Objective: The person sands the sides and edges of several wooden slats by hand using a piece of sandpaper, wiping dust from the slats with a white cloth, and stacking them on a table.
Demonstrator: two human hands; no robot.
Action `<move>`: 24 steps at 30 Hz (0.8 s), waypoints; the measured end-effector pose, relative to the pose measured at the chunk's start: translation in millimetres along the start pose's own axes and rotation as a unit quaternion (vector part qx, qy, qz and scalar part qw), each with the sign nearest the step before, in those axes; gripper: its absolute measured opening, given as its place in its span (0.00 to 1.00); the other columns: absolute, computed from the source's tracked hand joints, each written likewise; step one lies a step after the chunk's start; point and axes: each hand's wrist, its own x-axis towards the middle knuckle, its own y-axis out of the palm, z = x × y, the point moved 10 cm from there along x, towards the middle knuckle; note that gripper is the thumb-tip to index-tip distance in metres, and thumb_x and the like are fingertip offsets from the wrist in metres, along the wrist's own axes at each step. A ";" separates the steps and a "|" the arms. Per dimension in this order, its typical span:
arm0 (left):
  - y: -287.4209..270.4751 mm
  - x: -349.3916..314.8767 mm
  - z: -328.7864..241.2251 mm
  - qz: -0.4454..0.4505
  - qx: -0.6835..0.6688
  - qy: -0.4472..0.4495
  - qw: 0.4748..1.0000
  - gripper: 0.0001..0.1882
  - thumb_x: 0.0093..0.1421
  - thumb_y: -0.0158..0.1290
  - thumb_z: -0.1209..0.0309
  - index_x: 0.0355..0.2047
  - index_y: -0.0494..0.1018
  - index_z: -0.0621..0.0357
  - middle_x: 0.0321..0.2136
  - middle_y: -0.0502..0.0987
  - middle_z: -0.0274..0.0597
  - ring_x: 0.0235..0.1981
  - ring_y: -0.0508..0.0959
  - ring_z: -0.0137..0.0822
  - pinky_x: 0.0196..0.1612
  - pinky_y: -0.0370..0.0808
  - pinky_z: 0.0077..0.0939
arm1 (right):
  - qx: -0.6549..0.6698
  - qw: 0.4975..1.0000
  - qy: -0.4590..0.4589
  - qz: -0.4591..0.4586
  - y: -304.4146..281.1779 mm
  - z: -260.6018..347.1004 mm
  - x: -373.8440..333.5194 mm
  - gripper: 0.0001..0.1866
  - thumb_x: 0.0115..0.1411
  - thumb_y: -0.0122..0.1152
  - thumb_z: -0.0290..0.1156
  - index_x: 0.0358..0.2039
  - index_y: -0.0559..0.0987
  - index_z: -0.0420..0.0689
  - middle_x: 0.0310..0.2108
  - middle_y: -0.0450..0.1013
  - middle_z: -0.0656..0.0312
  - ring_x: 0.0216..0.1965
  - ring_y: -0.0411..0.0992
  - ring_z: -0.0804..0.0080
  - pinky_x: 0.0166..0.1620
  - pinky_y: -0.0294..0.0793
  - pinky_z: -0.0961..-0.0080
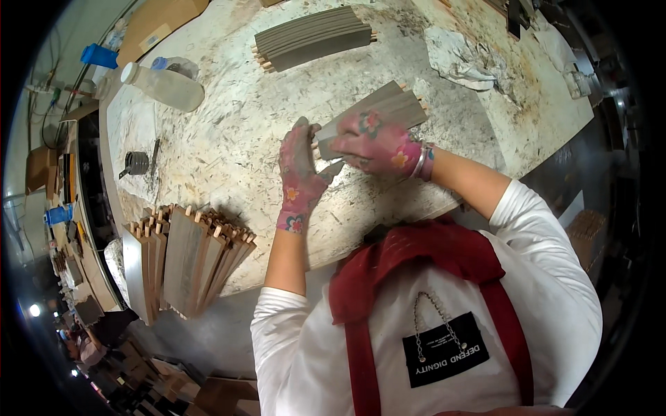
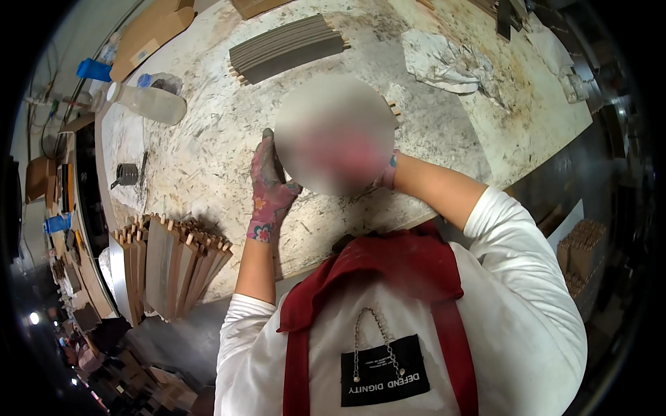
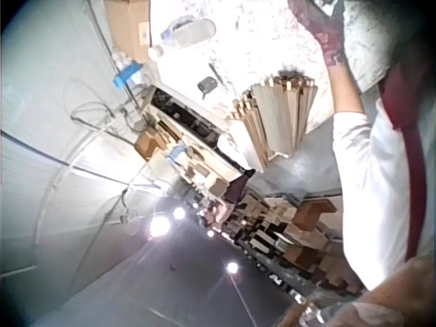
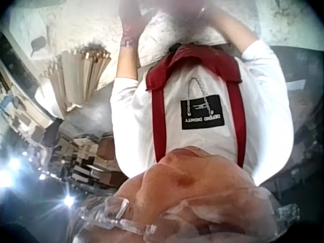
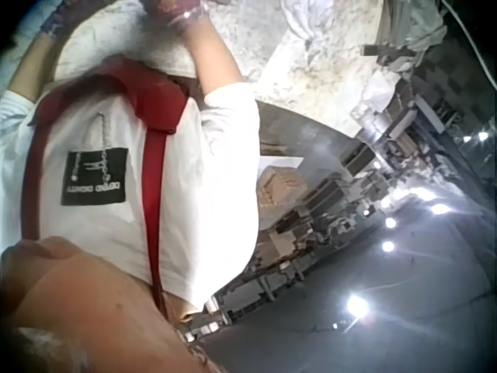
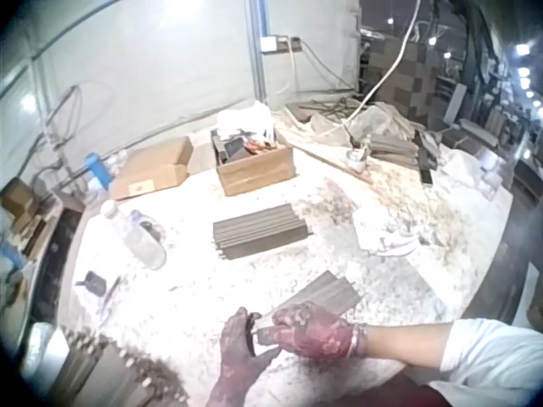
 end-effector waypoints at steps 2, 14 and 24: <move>-1.4 2.0 -1.1 -0.006 0.015 0.003 1.000 0.41 0.41 0.73 0.63 0.54 0.68 0.63 0.49 0.75 0.51 0.53 0.73 0.53 0.58 0.69 0.44 | -0.001 0.999 -0.017 0.030 8.6 7.1 7.7 0.13 0.60 0.60 0.37 0.46 0.79 0.53 0.46 0.73 0.56 0.45 0.74 0.56 0.49 0.72 0.59; -9.3 -0.2 -5.6 0.015 0.017 -0.044 0.999 0.54 0.42 0.73 0.58 0.63 0.58 0.70 0.52 0.74 0.55 0.54 0.72 0.55 0.58 0.68 0.44 | -0.058 0.993 -0.046 0.093 -2.0 14.1 36.2 0.13 0.60 0.59 0.35 0.46 0.79 0.53 0.47 0.73 0.53 0.43 0.75 0.53 0.47 0.74 0.57; -12.0 -1.1 -6.3 0.012 0.034 -0.059 0.998 0.57 0.41 0.74 0.60 0.66 0.54 0.70 0.52 0.73 0.56 0.54 0.72 0.54 0.57 0.69 0.45 | 0.101 0.994 0.043 -0.007 3.0 -15.8 13.4 0.15 0.58 0.62 0.37 0.45 0.80 0.48 0.45 0.71 0.53 0.44 0.74 0.53 0.47 0.74 0.59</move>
